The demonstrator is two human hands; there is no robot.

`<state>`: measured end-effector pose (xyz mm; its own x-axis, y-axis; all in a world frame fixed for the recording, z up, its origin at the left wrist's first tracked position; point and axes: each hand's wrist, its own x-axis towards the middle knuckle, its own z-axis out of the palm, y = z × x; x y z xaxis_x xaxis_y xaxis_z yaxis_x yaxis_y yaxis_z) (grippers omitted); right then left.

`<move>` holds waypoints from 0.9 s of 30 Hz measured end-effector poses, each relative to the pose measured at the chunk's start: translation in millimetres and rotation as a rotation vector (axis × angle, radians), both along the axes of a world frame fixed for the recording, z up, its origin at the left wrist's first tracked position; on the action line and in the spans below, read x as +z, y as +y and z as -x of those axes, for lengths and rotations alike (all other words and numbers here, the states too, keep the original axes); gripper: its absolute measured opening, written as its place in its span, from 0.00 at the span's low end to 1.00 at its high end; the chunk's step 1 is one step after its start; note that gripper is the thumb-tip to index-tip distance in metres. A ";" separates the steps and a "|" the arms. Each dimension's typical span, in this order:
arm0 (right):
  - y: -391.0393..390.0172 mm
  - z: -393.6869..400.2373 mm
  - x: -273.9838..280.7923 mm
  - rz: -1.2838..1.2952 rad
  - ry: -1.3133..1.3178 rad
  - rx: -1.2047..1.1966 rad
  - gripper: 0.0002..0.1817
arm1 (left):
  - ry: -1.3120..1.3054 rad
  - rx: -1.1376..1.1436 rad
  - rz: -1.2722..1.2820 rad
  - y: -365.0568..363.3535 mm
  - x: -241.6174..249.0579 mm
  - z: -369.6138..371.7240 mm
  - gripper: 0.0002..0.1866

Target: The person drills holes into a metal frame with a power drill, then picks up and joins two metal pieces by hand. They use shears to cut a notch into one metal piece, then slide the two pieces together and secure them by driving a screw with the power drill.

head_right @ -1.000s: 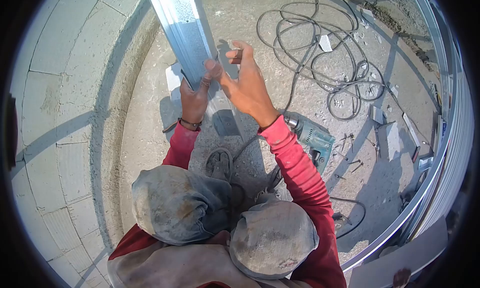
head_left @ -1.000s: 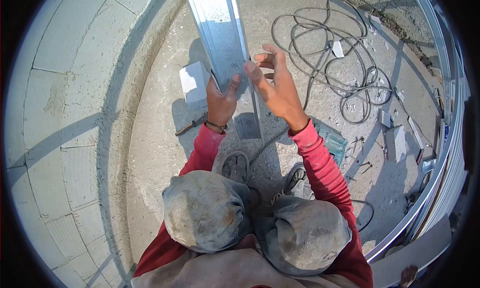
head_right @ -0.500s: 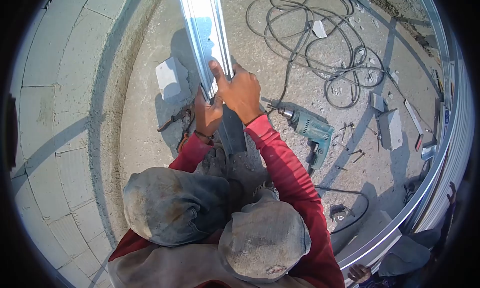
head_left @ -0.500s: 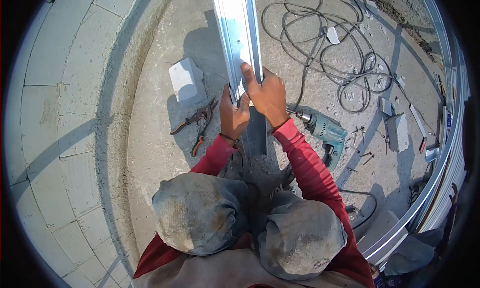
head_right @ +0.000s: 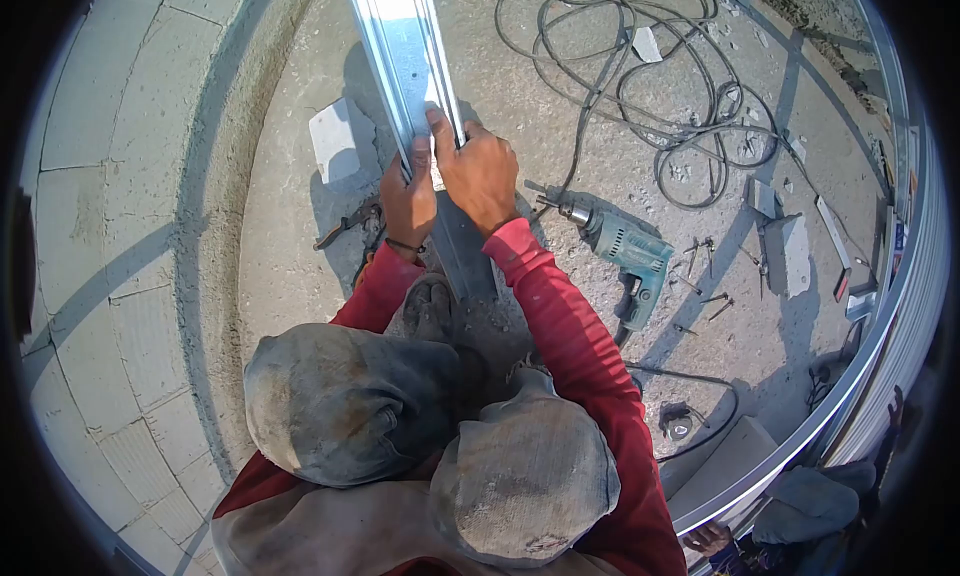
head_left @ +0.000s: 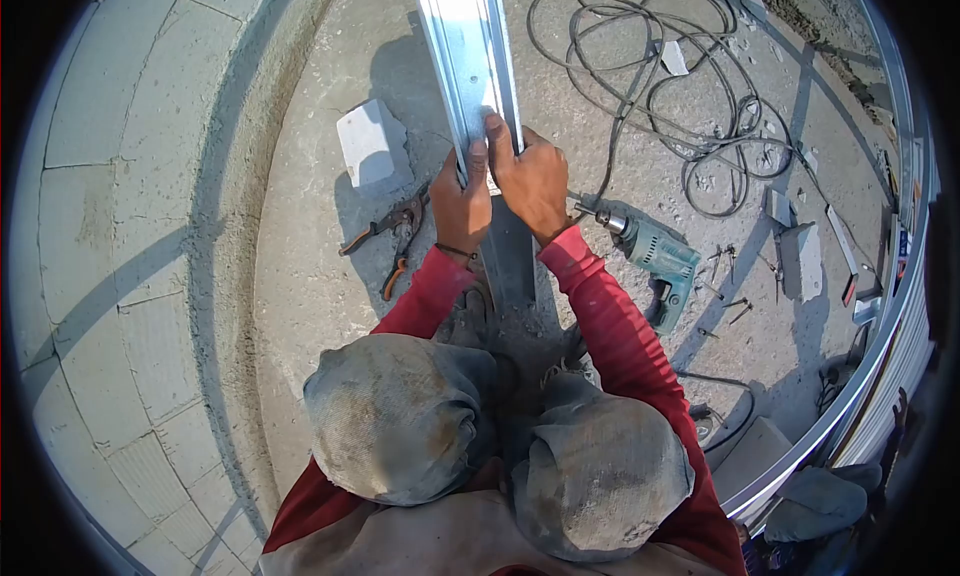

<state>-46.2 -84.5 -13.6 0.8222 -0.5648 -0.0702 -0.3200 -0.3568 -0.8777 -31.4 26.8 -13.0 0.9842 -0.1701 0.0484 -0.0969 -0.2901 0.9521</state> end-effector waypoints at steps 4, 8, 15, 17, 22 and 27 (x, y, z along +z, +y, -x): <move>1.6 -1.8 5.9 -0.009 0.044 0.058 0.42 | -0.132 0.033 -0.103 4.9 -12.3 -5.9 0.25; 0.3 3.6 15.9 0.036 0.104 0.163 0.46 | -0.002 0.004 -0.149 15.2 -33.7 -22.5 0.24; -39.6 8.9 11.8 -0.577 -0.120 0.363 0.49 | 0.043 -0.190 -0.047 31.5 -33.3 -35.7 0.29; -37.7 10.3 32.1 -0.636 -0.155 0.397 0.47 | 0.110 -0.266 -0.045 31.7 -25.9 -42.3 0.30; -32.8 12.0 38.3 -0.221 -0.461 0.117 0.39 | 0.125 -0.516 -0.138 31.5 18.2 -69.2 0.32; -45.0 35.7 51.2 0.555 -0.543 0.383 0.38 | 0.228 -0.605 -0.143 44.5 -14.0 -103.7 0.29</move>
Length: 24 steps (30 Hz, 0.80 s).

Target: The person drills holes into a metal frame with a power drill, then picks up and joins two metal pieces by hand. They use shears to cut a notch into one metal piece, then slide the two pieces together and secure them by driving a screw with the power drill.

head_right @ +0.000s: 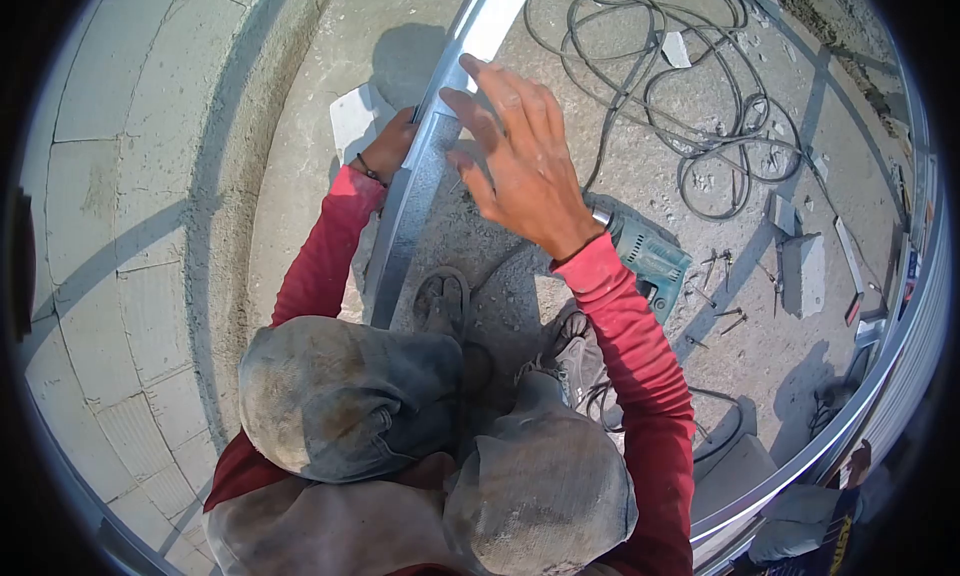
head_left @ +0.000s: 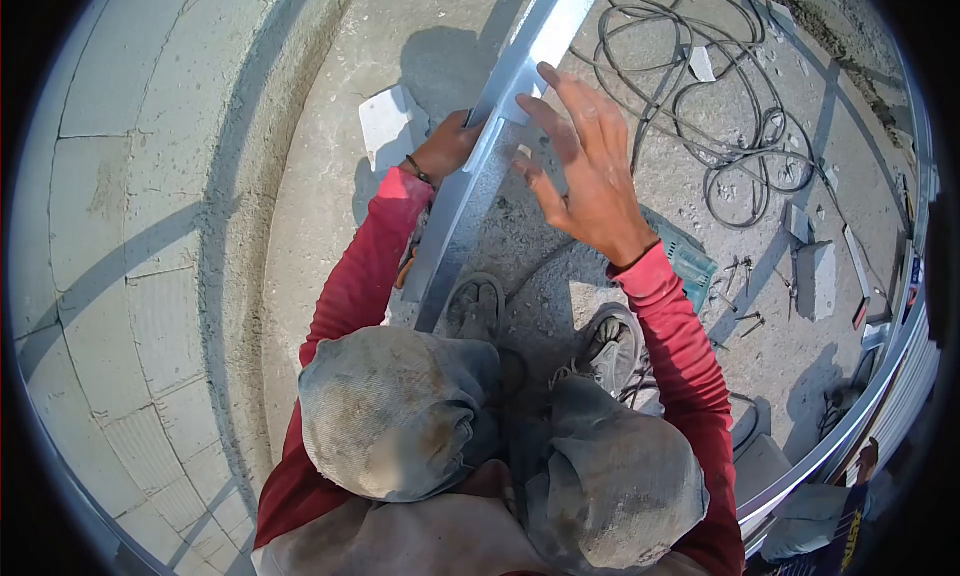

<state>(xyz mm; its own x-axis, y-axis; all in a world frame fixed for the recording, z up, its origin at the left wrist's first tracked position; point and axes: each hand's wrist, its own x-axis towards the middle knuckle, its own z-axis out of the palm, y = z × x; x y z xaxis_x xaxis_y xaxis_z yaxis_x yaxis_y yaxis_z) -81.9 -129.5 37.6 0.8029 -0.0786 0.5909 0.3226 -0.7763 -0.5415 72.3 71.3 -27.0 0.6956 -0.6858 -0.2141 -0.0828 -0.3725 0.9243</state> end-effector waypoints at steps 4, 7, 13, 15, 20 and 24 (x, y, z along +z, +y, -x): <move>-6.7 7.4 2.0 0.156 0.081 0.100 0.37 | 0.756 -0.250 0.340 -6.5 0.7 12.1 0.23; -5.7 16.9 14.5 0.165 0.041 0.097 0.34 | 1.052 -0.589 0.538 -19.5 -5.4 30.4 0.26; 3.1 34.2 45.2 0.353 -0.030 0.078 0.30 | 1.005 -0.673 0.340 -2.9 -11.6 45.5 0.20; 6.4 34.4 51.1 0.383 -0.113 0.089 0.24 | 0.936 -0.713 0.272 1.1 -8.5 40.4 0.18; 20.2 35.5 52.8 0.378 -0.225 0.059 0.18 | -0.129 -0.712 -0.033 7.3 16.6 27.9 0.21; 18.5 35.5 51.0 0.370 -0.279 0.042 0.17 | -0.112 -0.471 -0.082 2.7 34.1 30.1 0.22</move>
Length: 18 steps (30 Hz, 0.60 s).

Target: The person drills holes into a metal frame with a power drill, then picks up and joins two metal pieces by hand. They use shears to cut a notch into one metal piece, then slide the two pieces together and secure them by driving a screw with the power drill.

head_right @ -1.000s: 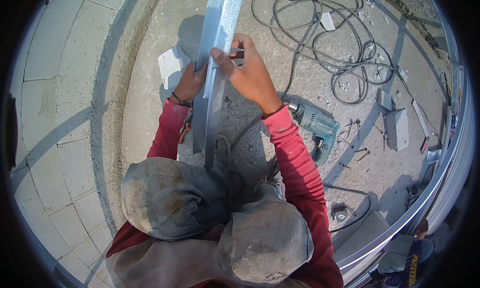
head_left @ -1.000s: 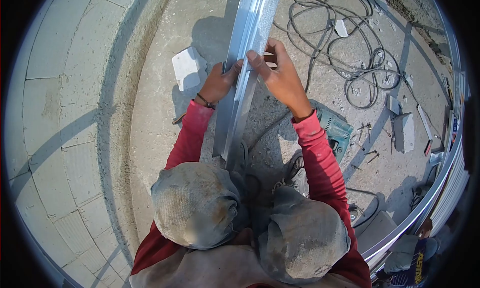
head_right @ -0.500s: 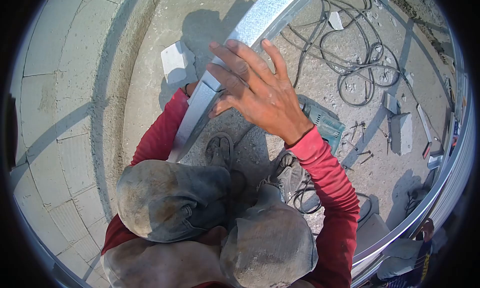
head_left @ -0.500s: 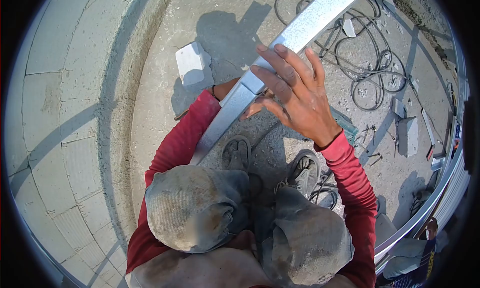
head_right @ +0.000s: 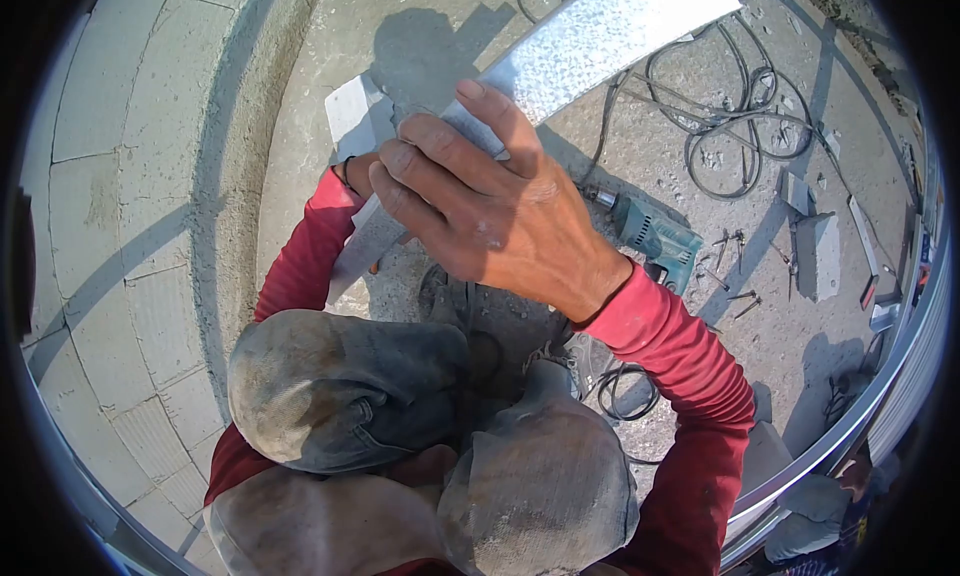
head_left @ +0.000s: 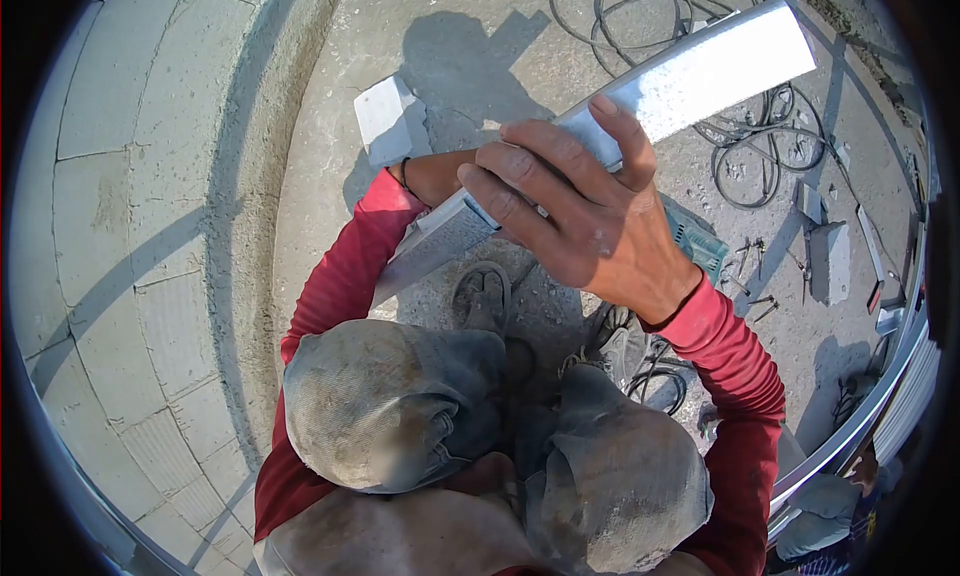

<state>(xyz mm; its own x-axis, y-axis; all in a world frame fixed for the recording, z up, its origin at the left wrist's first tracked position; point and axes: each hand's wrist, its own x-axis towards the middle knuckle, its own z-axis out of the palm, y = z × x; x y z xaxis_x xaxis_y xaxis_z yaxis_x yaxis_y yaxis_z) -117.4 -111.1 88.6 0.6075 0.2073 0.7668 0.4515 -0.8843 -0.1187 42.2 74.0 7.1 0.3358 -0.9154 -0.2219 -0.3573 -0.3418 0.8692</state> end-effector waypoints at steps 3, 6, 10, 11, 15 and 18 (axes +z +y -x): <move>0.3 2.8 -0.3 -0.018 0.041 0.014 0.19 | 0.027 0.090 0.025 -5.9 4.9 8.8 0.23; -5.3 8.6 0.6 0.032 0.260 0.051 0.38 | 0.050 0.154 0.044 -12.3 7.8 18.1 0.24; -18.9 12.8 -12.4 0.068 0.306 0.054 0.34 | 0.075 0.216 0.038 -15.9 26.2 21.9 0.26; -22.1 15.4 -17.3 -0.117 0.332 -0.038 0.39 | 0.079 0.223 0.038 -15.6 33.5 22.8 0.26; -19.3 1.1 -49.5 -0.984 0.354 -0.057 0.45 | -0.177 0.492 -0.010 -23.2 40.5 34.6 0.32; -44.7 -29.7 -45.0 -1.780 0.463 0.306 0.42 | 0.004 0.375 -0.154 -31.2 63.7 54.5 0.35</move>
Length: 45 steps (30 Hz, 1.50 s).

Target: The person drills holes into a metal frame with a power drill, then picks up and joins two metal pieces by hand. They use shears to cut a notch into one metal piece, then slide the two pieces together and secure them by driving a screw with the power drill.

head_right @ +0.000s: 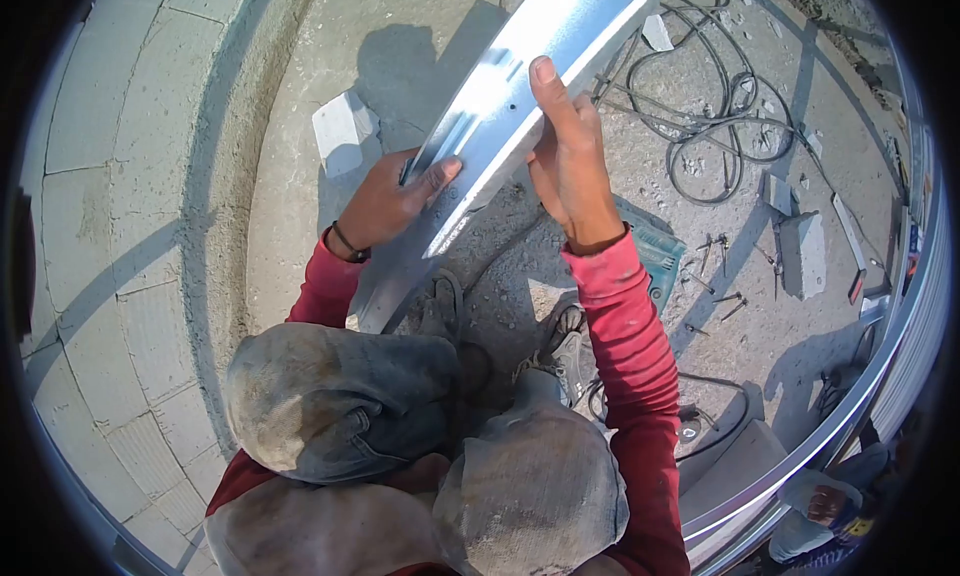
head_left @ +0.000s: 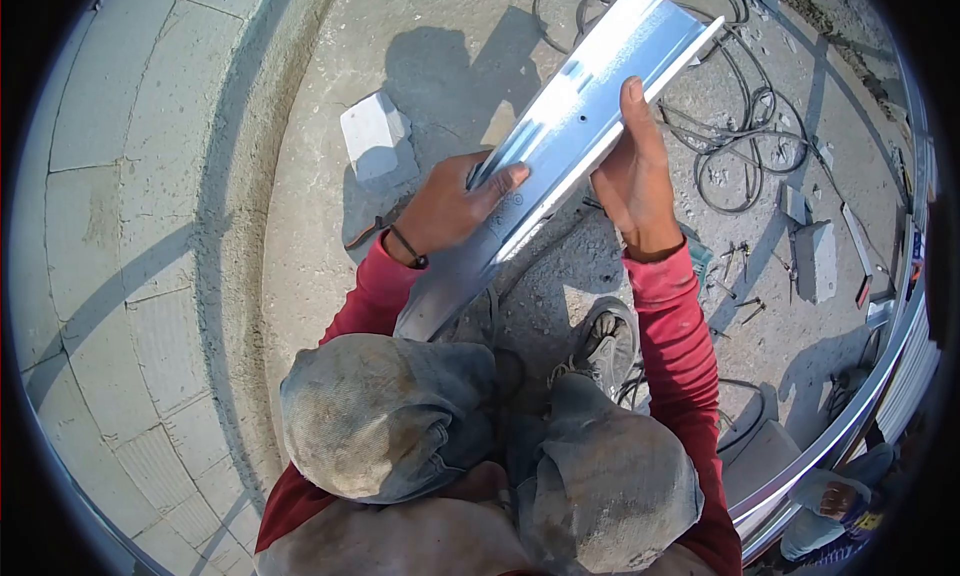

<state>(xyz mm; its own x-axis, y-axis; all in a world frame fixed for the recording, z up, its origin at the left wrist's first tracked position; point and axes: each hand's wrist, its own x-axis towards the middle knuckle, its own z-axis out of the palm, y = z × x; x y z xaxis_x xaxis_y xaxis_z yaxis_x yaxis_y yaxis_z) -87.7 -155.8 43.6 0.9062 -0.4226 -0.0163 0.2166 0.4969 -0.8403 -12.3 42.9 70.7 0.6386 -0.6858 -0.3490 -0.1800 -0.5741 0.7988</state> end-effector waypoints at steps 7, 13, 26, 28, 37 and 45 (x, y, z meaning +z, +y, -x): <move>-19.1 -16.3 -11.4 -0.531 -0.326 0.212 0.35 | 0.954 -0.340 0.559 38.4 -69.8 8.7 0.54; -46.5 -6.0 -19.4 -0.636 -0.662 0.405 0.40 | 1.189 -0.587 0.472 25.6 -92.5 30.1 0.42; -188.9 62.3 44.3 -0.096 -0.206 -0.397 0.29 | 0.903 -0.167 0.325 55.1 -42.1 42.5 0.40; -177.4 51.7 46.4 0.040 -0.097 -0.546 0.30 | 0.747 -0.105 0.188 45.0 -44.8 31.8 0.45; -43.6 -19.7 23.4 -0.050 -0.041 -0.379 0.25 | 0.150 -0.077 0.425 -1.2 -54.7 43.5 0.61; -24.5 -49.2 -9.4 0.079 0.137 -0.582 0.40 | 0.094 -0.004 0.307 -7.2 -47.6 51.7 0.51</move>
<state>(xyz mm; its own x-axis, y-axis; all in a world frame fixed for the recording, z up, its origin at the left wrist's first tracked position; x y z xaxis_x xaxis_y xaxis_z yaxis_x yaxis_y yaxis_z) -38.5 -180.3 34.2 0.5179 -0.8530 -0.0649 0.3215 0.2644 -0.9092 -63.9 35.7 23.1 0.6104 -0.7707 -0.1828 -0.0986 -0.3029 0.9479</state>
